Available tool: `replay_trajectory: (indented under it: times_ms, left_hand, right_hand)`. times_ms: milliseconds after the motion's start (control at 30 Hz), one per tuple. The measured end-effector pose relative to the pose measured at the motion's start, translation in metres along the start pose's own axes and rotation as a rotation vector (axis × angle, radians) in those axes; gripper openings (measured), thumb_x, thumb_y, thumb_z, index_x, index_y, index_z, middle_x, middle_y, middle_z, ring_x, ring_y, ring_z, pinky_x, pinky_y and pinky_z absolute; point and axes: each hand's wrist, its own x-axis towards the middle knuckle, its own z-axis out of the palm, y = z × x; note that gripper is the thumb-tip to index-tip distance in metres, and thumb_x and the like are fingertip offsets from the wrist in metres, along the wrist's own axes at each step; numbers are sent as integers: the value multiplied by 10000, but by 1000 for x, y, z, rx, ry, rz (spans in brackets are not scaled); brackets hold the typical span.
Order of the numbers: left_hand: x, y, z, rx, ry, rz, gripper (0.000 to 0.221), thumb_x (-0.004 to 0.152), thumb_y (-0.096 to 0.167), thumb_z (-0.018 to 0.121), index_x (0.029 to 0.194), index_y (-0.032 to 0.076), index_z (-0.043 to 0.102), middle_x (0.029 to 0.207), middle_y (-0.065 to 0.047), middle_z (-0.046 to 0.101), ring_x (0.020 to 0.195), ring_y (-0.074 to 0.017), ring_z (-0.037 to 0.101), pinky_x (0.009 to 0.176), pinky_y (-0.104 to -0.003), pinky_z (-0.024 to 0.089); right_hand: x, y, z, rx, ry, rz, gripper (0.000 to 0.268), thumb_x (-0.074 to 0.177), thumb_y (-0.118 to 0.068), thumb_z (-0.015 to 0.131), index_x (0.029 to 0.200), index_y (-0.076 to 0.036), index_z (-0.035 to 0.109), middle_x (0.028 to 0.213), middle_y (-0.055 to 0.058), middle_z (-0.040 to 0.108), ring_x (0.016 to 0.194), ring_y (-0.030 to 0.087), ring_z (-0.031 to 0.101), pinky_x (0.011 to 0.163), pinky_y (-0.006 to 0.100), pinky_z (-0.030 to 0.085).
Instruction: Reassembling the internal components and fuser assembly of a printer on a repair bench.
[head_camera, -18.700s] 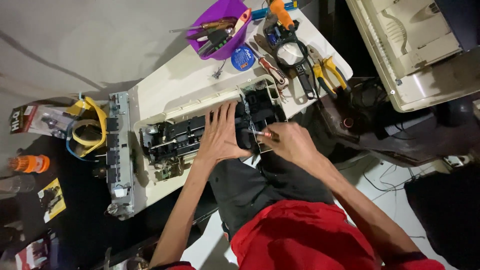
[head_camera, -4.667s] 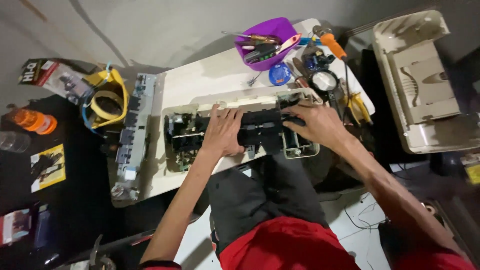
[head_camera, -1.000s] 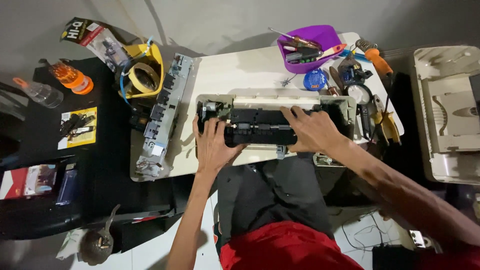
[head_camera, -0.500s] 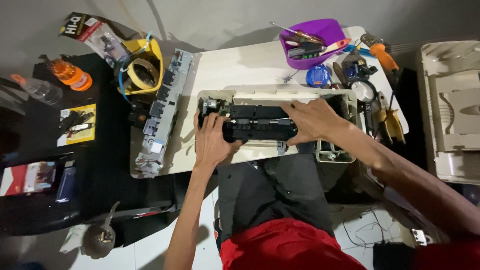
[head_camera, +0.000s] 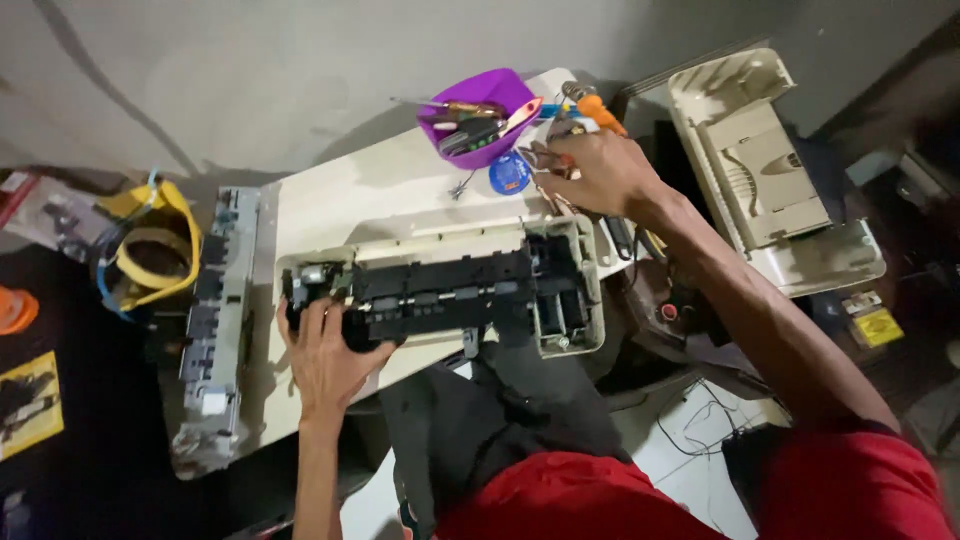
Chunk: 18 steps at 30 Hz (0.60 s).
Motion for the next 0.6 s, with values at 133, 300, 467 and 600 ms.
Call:
replay_trajectory:
  times_ms: [133, 300, 467, 600]
  left_hand:
    - [-3, 0, -7, 33, 89, 58, 745, 578, 663, 895, 1005, 88, 688, 1143, -86, 650, 1051, -280, 676, 1146, -527, 445]
    - [-16, -13, -4, 64, 38, 136, 845, 694, 749, 746, 1055, -15, 722, 1089, -152, 673, 1069, -290, 639, 1291, -602, 307]
    - [-23, -18, 0, 121, 74, 130, 869, 679, 790, 707, 976, -26, 714, 1029, -156, 670, 1012, -281, 643, 1279, -622, 337]
    - [-26, -23, 4, 117, 75, 130, 858, 703, 785, 664, 956, -33, 708, 1018, -170, 674, 994, -294, 645, 1282, -639, 326]
  right_hand:
    - [-14, 31, 26, 12, -12, 103, 359, 927, -574, 634, 1110, -291, 757, 1046, 10, 776, 1038, 323, 735, 868, 524, 587]
    - [-35, 22, 30, 82, -161, 224, 240, 968, -220, 566, 1056, -139, 774, 965, 61, 795, 836, 270, 747, 747, 453, 606]
    - [-28, 27, 65, -200, -255, 283, 589, 945, -654, 647, 1100, -87, 678, 940, 95, 768, 873, 291, 759, 801, 490, 612]
    - [-15, 47, 110, -278, -222, 241, 495, 970, -562, 671, 943, -68, 692, 859, 83, 748, 767, 288, 751, 596, 441, 597]
